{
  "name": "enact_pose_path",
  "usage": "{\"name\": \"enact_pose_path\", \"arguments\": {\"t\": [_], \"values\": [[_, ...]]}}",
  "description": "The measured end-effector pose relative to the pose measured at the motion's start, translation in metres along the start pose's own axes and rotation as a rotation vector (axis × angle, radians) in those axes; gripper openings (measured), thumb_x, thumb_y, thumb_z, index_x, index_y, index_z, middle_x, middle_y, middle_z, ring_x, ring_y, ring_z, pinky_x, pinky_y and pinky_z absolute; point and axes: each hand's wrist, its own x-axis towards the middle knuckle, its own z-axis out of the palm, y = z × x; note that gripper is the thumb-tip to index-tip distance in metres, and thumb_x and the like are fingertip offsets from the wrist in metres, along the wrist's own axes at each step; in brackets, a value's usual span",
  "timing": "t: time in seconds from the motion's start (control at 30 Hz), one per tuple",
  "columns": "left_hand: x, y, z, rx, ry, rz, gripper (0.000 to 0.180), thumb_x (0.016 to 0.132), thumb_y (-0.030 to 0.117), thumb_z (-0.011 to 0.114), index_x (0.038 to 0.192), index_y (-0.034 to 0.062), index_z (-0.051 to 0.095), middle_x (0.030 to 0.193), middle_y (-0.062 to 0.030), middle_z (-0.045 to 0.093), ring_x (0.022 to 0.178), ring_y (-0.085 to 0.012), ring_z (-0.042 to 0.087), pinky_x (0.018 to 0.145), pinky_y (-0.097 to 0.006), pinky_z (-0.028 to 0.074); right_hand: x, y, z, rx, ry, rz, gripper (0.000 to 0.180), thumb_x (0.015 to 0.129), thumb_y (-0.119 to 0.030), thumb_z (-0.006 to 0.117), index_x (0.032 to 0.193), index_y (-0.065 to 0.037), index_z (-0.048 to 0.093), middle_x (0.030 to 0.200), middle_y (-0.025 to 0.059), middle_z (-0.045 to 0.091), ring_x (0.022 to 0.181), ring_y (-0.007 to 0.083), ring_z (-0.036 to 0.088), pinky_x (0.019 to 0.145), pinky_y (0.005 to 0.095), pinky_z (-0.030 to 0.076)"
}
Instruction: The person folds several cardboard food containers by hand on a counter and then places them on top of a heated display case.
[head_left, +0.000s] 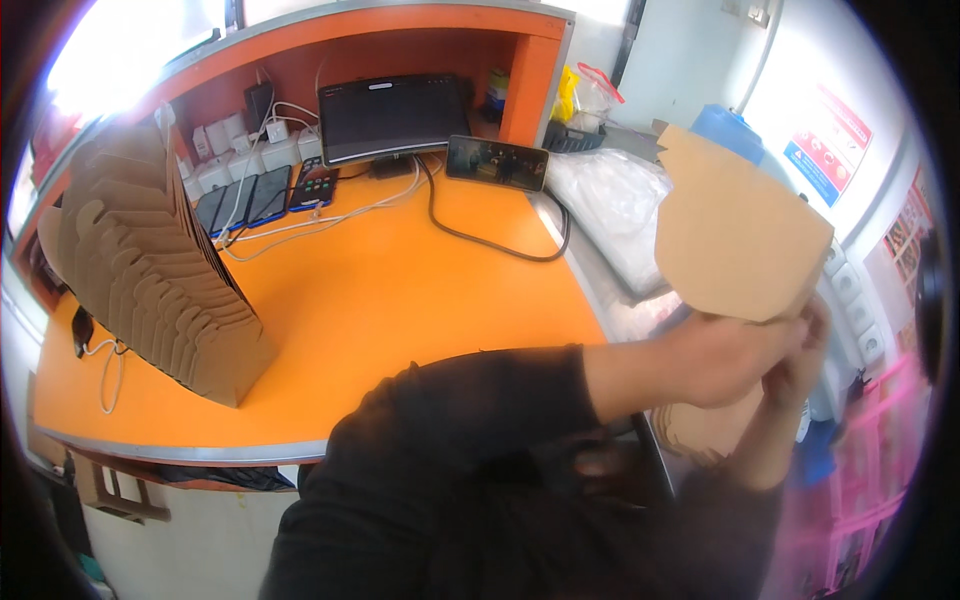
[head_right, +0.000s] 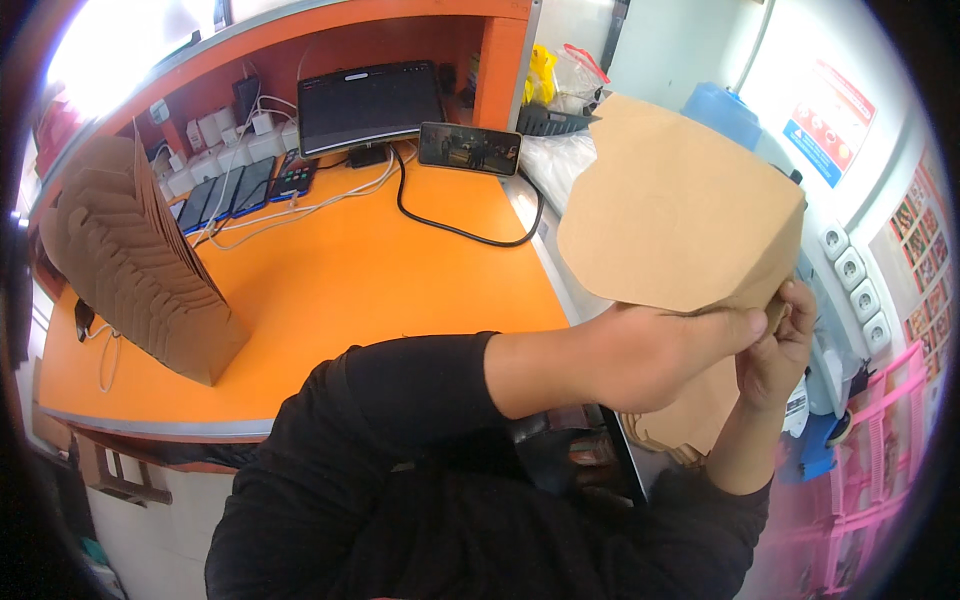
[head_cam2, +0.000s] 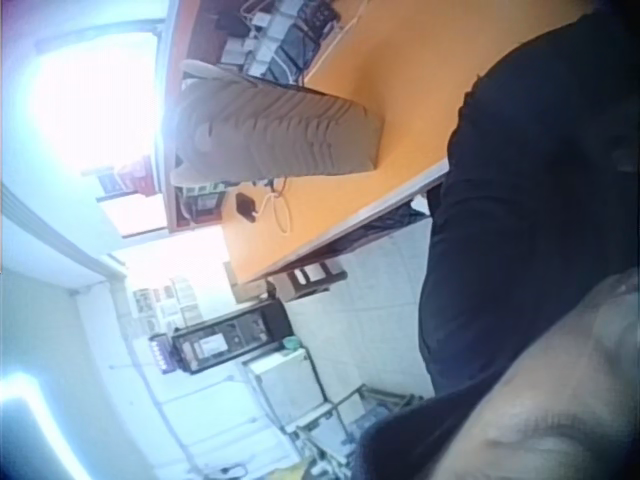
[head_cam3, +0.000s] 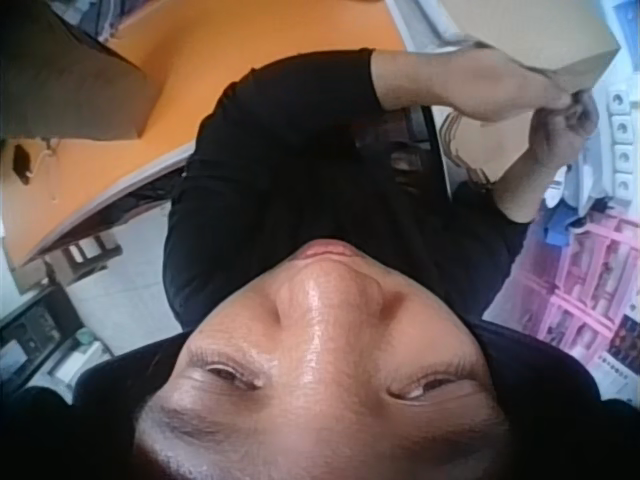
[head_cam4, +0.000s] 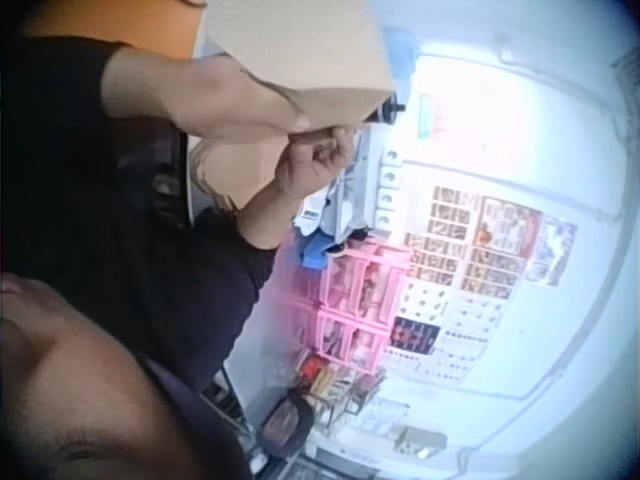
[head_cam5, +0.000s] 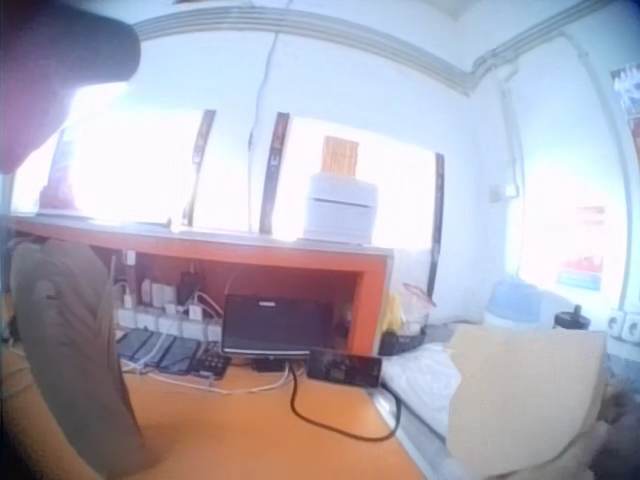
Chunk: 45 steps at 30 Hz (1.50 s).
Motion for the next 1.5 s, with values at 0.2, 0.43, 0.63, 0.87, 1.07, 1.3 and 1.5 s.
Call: {"name": "enact_pose_path", "arguments": {"t": [0.2,0.43,0.63,0.87,1.07,1.3,1.5], "values": [[0.002,-0.006,-0.005,0.261,-0.130,0.134,0.019,0.084,0.014,0.045,0.088,-0.0002,0.056,0.089,-0.0169,0.055,0.081,-0.0290,0.055,0.071,-0.033,0.044,-0.004,-0.011,-0.009,-0.139,-0.086,-0.020,0.030,0.073,-0.016,0.067,0.082,-0.006,0.040,0.078,0.0019,0.046,0.072,0.0109,0.047,0.067,0.0216,0.038],[0.000,0.000,-0.010,-0.015,-0.103,0.018,0.016,0.079,0.010,0.050,0.091,0.0005,0.057,0.088,-0.0165,0.056,0.082,-0.0301,0.055,0.071,-0.033,0.044,-0.003,-0.027,0.003,-0.112,-0.100,0.088,0.036,0.073,-0.024,0.068,0.077,-0.010,0.035,0.077,0.0010,0.044,0.073,0.0100,0.045,0.065,0.0214,0.037],[-0.006,0.001,-0.008,0.224,-0.132,0.160,0.016,0.075,0.006,0.054,0.090,0.0013,0.058,0.089,-0.0156,0.057,0.083,-0.0314,0.056,0.070,-0.034,0.045,-0.003,-0.025,0.009,-0.110,-0.033,0.069,0.082,0.060,-0.039,0.076,0.119,-0.002,0.031,0.118,0.0108,0.043,0.110,0.0221,0.044,0.093,0.0324,0.035],[-0.009,0.002,0.005,-0.178,-0.176,0.258,0.014,0.082,0.008,0.049,0.088,-0.0021,0.057,0.088,-0.0135,0.058,0.081,-0.0281,0.056,0.070,-0.034,0.045,-0.001,-0.014,0.013,-0.132,-0.079,-0.071,0.093,0.059,-0.039,0.077,0.125,-0.001,0.023,0.124,0.0117,0.039,0.115,0.0232,0.040,0.095,0.0337,0.033],[0.003,0.012,-0.006,-0.395,-0.278,-0.109,0.020,0.084,0.013,0.050,0.094,-0.0033,0.053,0.088,-0.0135,0.057,0.083,-0.0261,0.054,0.073,-0.030,0.042,0.002,-0.021,0.001,-0.218,-0.206,-0.274,0.103,0.058,-0.040,0.077,0.131,-0.001,0.016,0.129,0.0125,0.035,0.118,0.0242,0.036,0.097,0.0347,0.031],[0.005,0.012,-0.007,-0.231,-0.131,-0.194,0.031,0.081,0.021,0.051,0.103,-0.0011,0.050,0.093,-0.0119,0.055,0.086,-0.0188,0.053,0.075,-0.028,0.042,-0.003,-0.022,0.003,-0.351,-0.086,-0.277,0.114,0.053,-0.040,0.080,0.135,-0.001,0.010,0.134,0.0137,0.029,0.122,0.0254,0.032,0.098,0.0360,0.029],[0.013,0.010,-0.002,-1.129,0.032,-0.492,0.035,0.087,0.033,0.041,0.103,0.0038,0.051,0.093,-0.0070,0.055,0.086,-0.0148,0.050,0.077,-0.028,0.040,0.006,-0.027,-0.022,-0.274,-0.307,-0.165,0.108,0.059,-0.042,0.075,0.134,0.003,0.012,0.134,0.0142,0.028,0.122,0.0249,0.031,0.099,0.0349,0.027]]}}
